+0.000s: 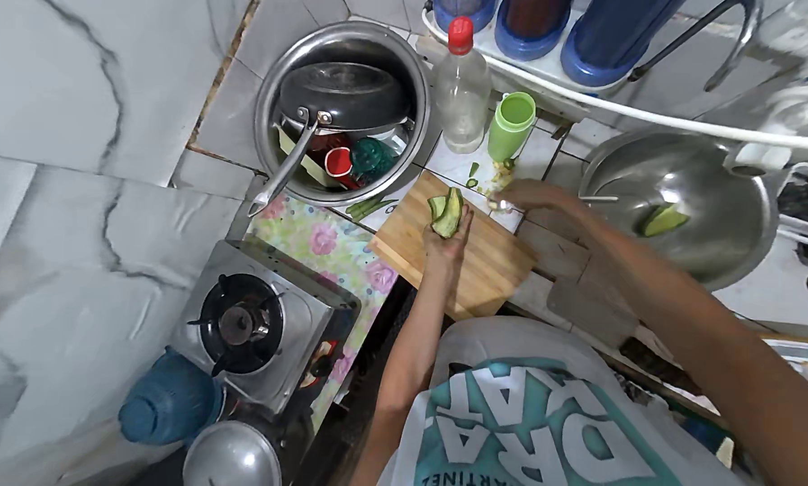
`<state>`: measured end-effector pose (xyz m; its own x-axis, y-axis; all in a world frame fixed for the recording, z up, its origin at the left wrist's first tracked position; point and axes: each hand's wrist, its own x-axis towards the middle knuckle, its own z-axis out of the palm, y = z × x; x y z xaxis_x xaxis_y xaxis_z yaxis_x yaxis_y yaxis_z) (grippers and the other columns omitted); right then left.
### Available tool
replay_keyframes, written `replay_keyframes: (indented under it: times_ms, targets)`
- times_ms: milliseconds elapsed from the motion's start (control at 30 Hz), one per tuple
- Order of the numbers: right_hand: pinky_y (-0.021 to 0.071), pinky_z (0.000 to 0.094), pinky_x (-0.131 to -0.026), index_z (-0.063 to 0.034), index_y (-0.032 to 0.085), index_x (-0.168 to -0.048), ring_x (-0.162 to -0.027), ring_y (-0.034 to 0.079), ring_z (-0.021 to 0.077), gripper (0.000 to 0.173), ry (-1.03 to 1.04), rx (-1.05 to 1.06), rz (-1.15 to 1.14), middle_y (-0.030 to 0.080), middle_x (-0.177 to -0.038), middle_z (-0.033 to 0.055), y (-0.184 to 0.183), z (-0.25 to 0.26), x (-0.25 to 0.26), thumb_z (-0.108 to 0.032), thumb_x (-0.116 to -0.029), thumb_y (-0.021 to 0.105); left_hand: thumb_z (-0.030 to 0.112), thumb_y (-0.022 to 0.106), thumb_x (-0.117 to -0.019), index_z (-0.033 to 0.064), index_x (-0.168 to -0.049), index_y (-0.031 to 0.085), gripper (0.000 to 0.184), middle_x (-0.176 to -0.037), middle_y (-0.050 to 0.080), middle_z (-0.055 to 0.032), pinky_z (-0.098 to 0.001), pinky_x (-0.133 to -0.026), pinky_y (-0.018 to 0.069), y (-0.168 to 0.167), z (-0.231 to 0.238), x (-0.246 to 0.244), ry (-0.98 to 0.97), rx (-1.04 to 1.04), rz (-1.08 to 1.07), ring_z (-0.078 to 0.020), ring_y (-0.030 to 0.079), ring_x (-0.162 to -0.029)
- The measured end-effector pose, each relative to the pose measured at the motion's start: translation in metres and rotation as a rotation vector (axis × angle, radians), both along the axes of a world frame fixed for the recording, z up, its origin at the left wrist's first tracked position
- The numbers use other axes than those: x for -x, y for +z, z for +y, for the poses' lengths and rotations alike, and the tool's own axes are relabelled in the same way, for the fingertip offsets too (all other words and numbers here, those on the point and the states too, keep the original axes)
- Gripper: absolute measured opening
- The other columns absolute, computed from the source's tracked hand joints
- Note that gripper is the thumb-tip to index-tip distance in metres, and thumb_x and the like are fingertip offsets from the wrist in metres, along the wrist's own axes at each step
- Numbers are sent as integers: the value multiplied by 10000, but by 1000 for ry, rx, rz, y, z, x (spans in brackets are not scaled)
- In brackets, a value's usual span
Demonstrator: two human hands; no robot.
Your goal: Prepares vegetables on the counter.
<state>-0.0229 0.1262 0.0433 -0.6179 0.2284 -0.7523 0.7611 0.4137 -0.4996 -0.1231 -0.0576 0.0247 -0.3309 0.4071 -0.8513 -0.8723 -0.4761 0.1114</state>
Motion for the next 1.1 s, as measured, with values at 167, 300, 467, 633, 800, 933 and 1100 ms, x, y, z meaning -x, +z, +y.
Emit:
replay_keyframes:
  times_ms: [167,300,467,633,800,933,1100]
  targets:
    - [489,692,-874,57,686,-1171,-1131,626,524,278,24,-568,-79,665,-1178,316,2,-4,-3,-160,-1008,622,443,316,-1085,115,-1451,425,503,-1406,546,-222,-526,-913,576,-5,-1,4,-164,8,18,-403,623,-1203]
    - [506,678,-816,33,587,-1295,-1057,647,553,300,-2,-545,50,664,-1114,338,16,-19,6,-35,-1006,543,316,318,-1095,131,-1435,458,412,-1420,538,-215,-567,-918,538,-10,-1,1,-324,-1,75,-411,599,-1220]
    - [482,690,-897,15,691,-1149,-1135,639,483,371,122,-322,-50,680,-1162,283,34,-42,30,-283,-1081,480,305,407,-1044,124,-1285,526,324,-1180,623,-171,-530,-827,561,-7,11,-6,-339,122,93,-338,653,-1014]
    - [465,691,-912,84,696,-1084,-1164,611,488,293,214,-282,-168,649,-1196,313,46,-60,52,-185,-1010,607,393,426,-1079,135,-1284,522,343,-1105,615,-73,-402,-786,552,-12,33,-26,-359,242,307,-191,627,-936]
    - [499,626,-860,100,673,-1067,-1118,629,453,238,273,-320,-206,642,-1172,291,42,-79,60,-106,-1006,569,319,413,-1090,145,-1269,549,285,-1121,634,-64,-429,-819,550,-32,42,-42,-356,253,448,-192,629,-991]
    - [504,632,-904,51,705,-1086,-1109,642,444,188,209,-331,-55,668,-1172,263,42,-94,47,-61,-973,604,265,376,-1112,47,-1281,582,345,-1138,645,-143,-453,-856,533,-50,38,-44,-340,385,638,-230,624,-995]
    - [515,592,-926,70,690,-1101,-1120,640,449,188,275,-366,39,677,-1142,264,36,-110,27,-10,-997,555,299,345,-1115,40,-1285,543,368,-1097,678,-111,-357,-800,585,-48,30,-27,-266,202,469,-189,686,-926]
